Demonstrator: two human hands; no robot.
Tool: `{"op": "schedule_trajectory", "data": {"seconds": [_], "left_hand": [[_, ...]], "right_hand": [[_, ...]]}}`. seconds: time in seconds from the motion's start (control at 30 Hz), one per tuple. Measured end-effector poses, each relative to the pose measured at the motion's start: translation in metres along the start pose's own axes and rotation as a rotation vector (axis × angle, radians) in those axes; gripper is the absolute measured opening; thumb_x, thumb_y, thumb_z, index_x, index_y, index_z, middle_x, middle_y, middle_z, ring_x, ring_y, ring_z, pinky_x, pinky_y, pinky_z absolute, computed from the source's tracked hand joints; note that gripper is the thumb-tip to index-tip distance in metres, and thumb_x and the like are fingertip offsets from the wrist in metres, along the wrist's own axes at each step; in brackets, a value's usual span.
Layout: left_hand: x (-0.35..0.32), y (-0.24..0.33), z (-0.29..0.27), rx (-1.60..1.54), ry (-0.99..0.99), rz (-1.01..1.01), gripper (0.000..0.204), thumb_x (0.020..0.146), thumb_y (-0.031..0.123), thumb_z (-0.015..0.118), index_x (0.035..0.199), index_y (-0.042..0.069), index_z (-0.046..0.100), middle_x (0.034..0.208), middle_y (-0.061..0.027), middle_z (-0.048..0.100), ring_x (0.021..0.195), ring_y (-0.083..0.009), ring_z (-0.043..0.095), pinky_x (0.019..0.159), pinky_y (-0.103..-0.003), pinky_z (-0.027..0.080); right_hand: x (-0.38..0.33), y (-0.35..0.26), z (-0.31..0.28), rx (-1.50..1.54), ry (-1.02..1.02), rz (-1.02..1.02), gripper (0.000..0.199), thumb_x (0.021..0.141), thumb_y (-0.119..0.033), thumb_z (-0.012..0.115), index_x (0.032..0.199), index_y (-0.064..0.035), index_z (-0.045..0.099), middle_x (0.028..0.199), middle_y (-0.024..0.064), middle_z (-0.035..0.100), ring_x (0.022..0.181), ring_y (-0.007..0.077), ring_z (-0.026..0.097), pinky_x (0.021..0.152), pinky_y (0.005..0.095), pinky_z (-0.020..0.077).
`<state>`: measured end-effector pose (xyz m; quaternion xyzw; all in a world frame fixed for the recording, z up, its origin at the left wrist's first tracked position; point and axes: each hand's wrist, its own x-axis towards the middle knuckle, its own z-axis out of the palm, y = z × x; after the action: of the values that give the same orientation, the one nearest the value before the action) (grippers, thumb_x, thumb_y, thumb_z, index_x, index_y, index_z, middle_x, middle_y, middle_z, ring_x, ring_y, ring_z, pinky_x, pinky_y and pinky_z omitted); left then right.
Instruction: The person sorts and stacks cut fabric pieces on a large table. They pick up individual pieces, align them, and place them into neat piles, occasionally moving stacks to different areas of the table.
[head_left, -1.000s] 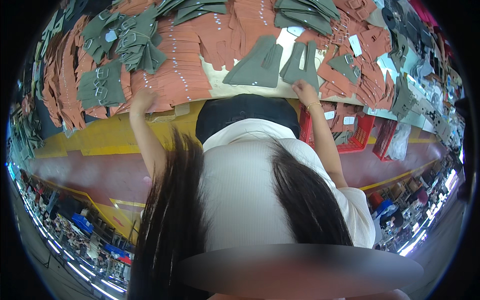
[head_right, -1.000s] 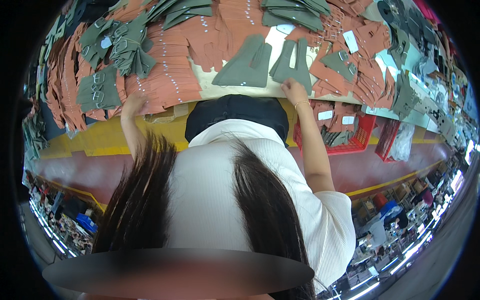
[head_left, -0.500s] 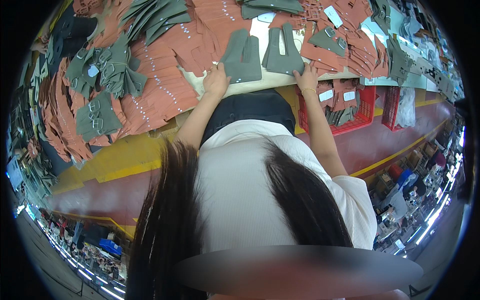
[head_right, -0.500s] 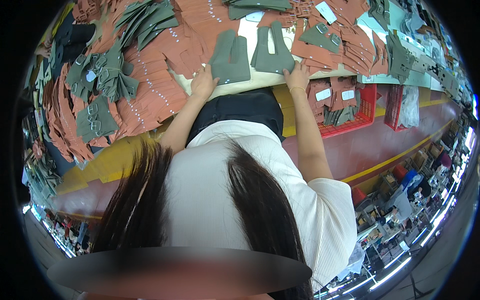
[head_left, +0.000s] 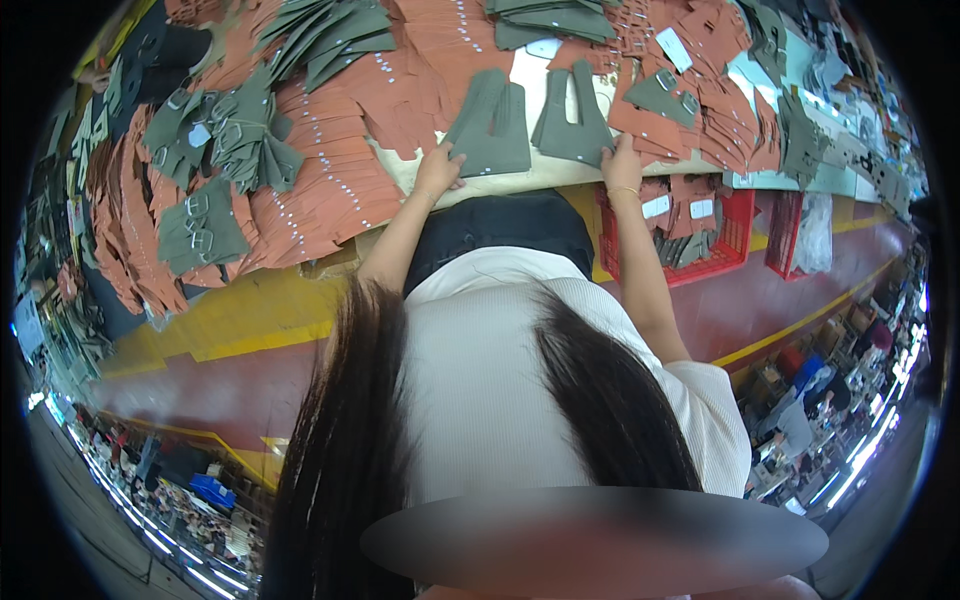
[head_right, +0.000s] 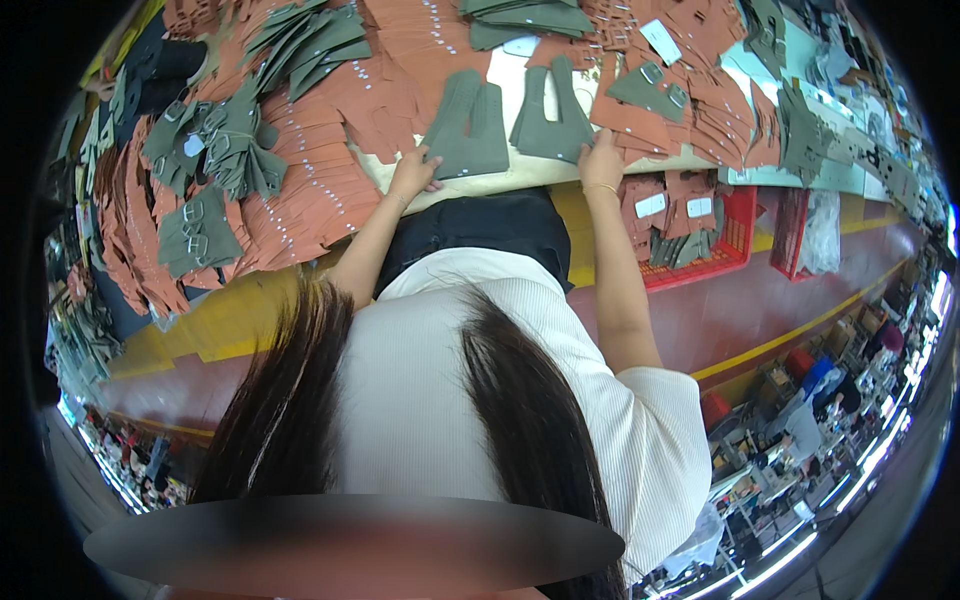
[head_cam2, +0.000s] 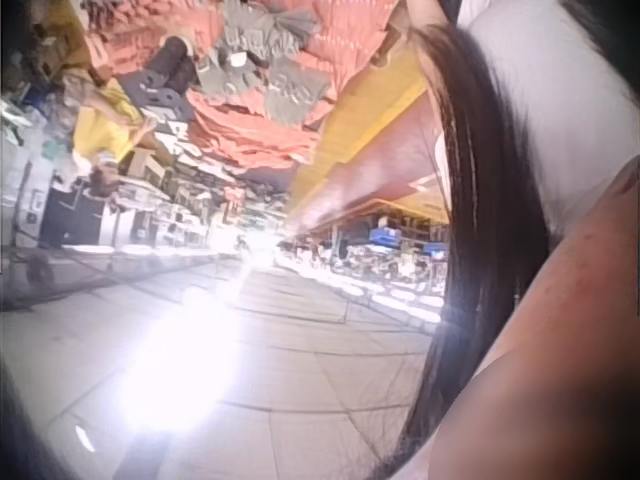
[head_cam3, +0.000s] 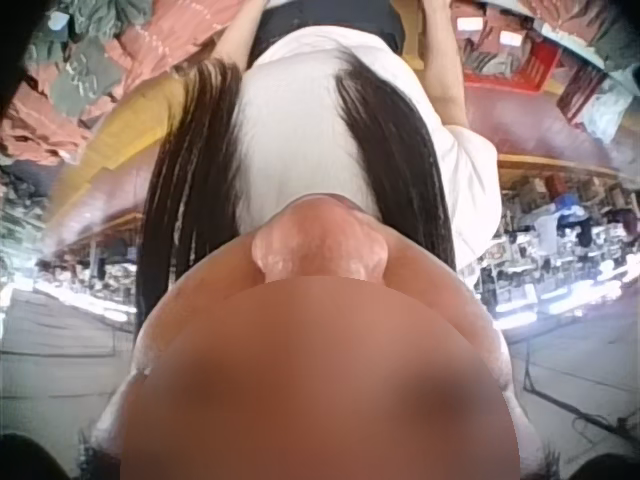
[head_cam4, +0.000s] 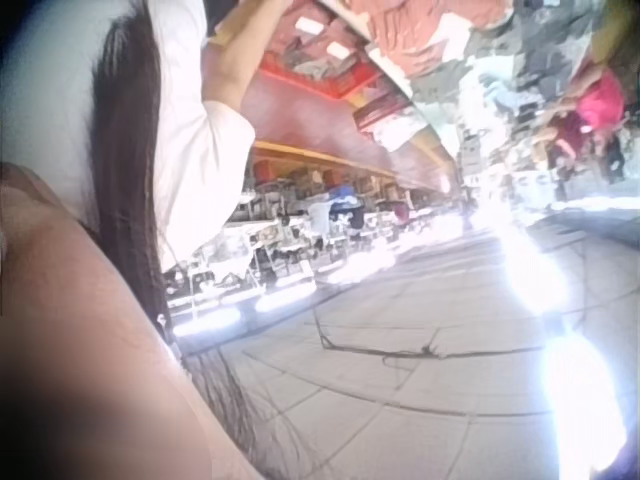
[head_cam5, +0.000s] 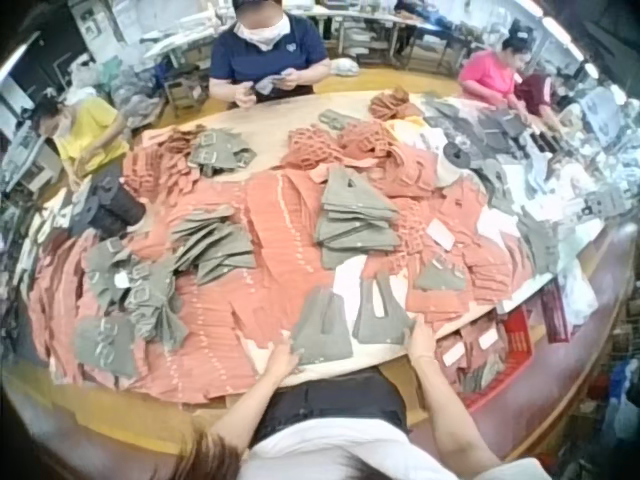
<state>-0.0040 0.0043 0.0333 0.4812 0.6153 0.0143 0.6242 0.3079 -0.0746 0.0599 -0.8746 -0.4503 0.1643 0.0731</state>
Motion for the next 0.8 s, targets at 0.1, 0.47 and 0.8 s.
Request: {"op": "schedule_trajectory", "data": {"seconds": [0.1,0.47,0.8], "left_hand": [[0.001,-0.004,-0.005,-0.300,-0.123,-0.115,0.039,0.093,0.023,0.050,0.122,-0.003,0.046,0.105,-0.0176,0.059,0.064,-0.0291,0.068,0.050,-0.030,0.056],[0.004,-0.017,-0.014,-0.636,-0.241,-0.217,0.083,0.088,0.069,0.028,0.135,0.001,0.035,0.122,-0.0188,0.054,0.078,-0.0260,0.068,0.064,-0.031,0.056],[0.009,-0.014,-0.002,-0.446,-0.179,-0.109,0.068,0.089,0.020,0.060,0.136,-0.013,0.023,0.131,-0.0270,0.043,0.068,-0.0287,0.068,0.049,-0.029,0.055]], "right_hand": [[0.003,-0.024,-0.032,0.312,-0.072,-0.063,0.022,0.082,-0.015,0.063,0.096,-0.0030,0.049,0.085,0.0194,0.064,0.081,0.0348,0.064,0.070,0.0416,0.0491],[-0.016,-0.088,0.013,1.019,-0.676,0.134,0.023,0.089,-0.010,0.058,0.107,-0.0064,0.043,0.095,0.0062,0.057,0.084,0.0150,0.058,0.064,0.0347,0.0580],[-0.003,-0.072,0.059,0.179,-0.474,-0.254,0.037,0.078,-0.017,0.069,0.106,-0.0003,0.052,0.093,0.0163,0.058,0.079,0.0313,0.061,0.075,0.0380,0.0485]]}}
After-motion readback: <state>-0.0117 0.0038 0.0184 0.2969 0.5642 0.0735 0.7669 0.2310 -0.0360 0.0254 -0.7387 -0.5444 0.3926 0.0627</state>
